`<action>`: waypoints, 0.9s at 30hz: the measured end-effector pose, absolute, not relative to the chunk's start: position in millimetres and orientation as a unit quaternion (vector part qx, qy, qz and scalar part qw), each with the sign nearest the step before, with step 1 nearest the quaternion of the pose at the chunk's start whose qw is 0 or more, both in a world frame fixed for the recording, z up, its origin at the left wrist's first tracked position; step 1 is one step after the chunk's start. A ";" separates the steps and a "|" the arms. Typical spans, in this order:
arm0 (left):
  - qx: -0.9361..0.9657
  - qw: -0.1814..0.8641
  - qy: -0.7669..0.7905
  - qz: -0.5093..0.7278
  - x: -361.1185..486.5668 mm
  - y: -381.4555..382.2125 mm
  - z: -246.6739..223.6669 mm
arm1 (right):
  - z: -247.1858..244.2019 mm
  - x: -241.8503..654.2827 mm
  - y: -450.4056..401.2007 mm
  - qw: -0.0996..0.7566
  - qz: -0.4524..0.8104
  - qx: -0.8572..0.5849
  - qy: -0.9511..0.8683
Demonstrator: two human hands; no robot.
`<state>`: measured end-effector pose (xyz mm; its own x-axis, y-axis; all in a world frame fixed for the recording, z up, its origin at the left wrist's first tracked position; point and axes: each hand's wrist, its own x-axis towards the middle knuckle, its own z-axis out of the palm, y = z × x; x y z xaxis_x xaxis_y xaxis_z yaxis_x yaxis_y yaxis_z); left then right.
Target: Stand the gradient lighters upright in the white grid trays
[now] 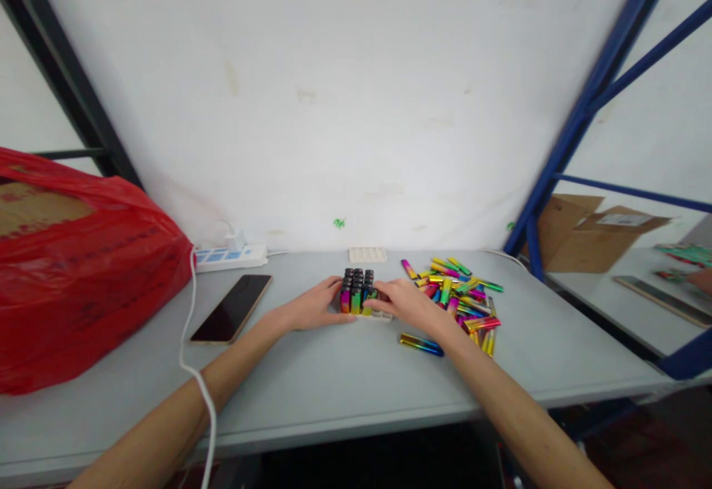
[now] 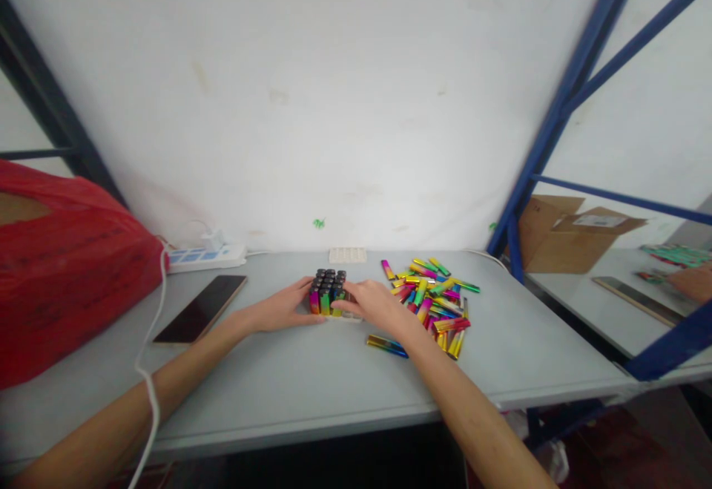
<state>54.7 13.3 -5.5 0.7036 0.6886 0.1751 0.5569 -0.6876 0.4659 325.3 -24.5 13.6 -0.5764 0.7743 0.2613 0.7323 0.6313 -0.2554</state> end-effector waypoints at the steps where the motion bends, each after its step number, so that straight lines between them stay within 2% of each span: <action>1: 0.902 0.194 0.345 0.170 55.0 12.9 -5.0 | 12.5 322.8 -25.5 0.175 0.056 -0.433 -0.882; 7: 0.897 0.203 0.353 0.171 55.3 12.8 -4.1 | 17.3 318.2 -33.2 0.176 0.074 -0.457 -0.869; 11: 0.902 0.198 0.348 0.162 54.7 14.5 -5.5 | 32.0 338.1 -28.9 0.174 -0.012 -0.554 -0.814; 18: 0.902 0.186 0.358 0.152 55.5 13.1 -3.5 | 47.0 395.9 -21.2 0.059 -0.034 -0.780 -0.622; 21: 0.900 0.191 0.359 0.160 55.2 12.2 -3.3 | 44.1 413.0 -19.1 0.032 -0.008 -0.801 -0.598; 27: 0.898 0.190 0.360 0.167 54.0 13.3 -5.4 | 25.6 430.3 -7.0 0.046 0.002 -0.778 -0.626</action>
